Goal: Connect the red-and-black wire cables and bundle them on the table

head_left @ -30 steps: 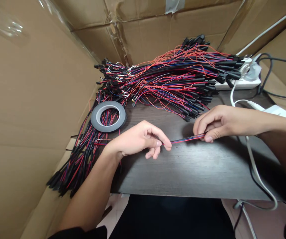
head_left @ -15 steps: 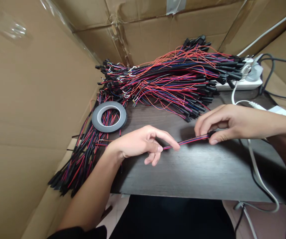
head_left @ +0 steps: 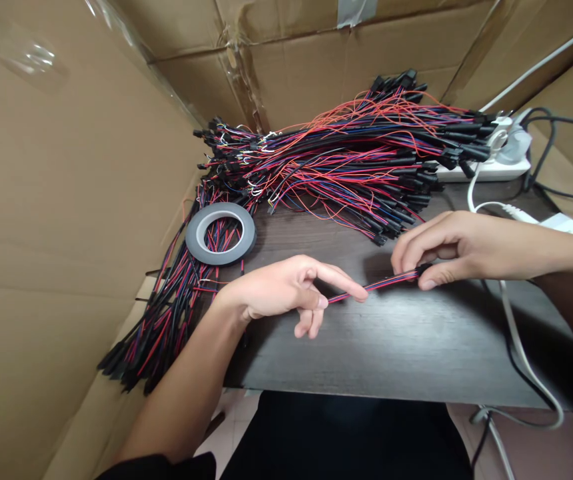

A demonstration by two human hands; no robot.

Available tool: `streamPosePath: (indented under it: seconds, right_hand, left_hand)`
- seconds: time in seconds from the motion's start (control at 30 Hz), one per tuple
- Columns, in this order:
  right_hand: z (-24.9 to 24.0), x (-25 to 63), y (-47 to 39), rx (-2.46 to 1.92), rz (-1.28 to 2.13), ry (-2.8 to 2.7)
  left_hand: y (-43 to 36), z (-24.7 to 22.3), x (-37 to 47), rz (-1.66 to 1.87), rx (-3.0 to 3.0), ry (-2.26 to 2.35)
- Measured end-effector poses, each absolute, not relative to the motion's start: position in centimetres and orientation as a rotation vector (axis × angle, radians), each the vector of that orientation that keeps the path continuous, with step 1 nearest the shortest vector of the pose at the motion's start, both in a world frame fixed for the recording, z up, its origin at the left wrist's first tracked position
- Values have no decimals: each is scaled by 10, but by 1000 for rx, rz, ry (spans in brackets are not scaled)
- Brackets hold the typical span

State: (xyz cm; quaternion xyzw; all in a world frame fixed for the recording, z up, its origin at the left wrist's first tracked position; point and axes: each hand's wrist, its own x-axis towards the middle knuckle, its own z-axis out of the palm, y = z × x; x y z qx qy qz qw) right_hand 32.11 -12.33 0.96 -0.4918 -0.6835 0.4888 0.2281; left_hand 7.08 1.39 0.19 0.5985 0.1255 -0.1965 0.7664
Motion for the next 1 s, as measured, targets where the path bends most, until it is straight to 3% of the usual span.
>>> streamPosePath:
  seconds: [0.6,0.83,1.0]
  right_hand:
    - [3,319,-125,-1385,1523,-1544]
    - [-6,310,-119,-1444,1378,-1404]
    - [5,336,-132,-1762,1109,-1606]
  left_hand:
    - [11,5,71,-383,1203,251]
    - [15,5,68,-305,1173,244]
    - [17,3,68,-262,1143,229]
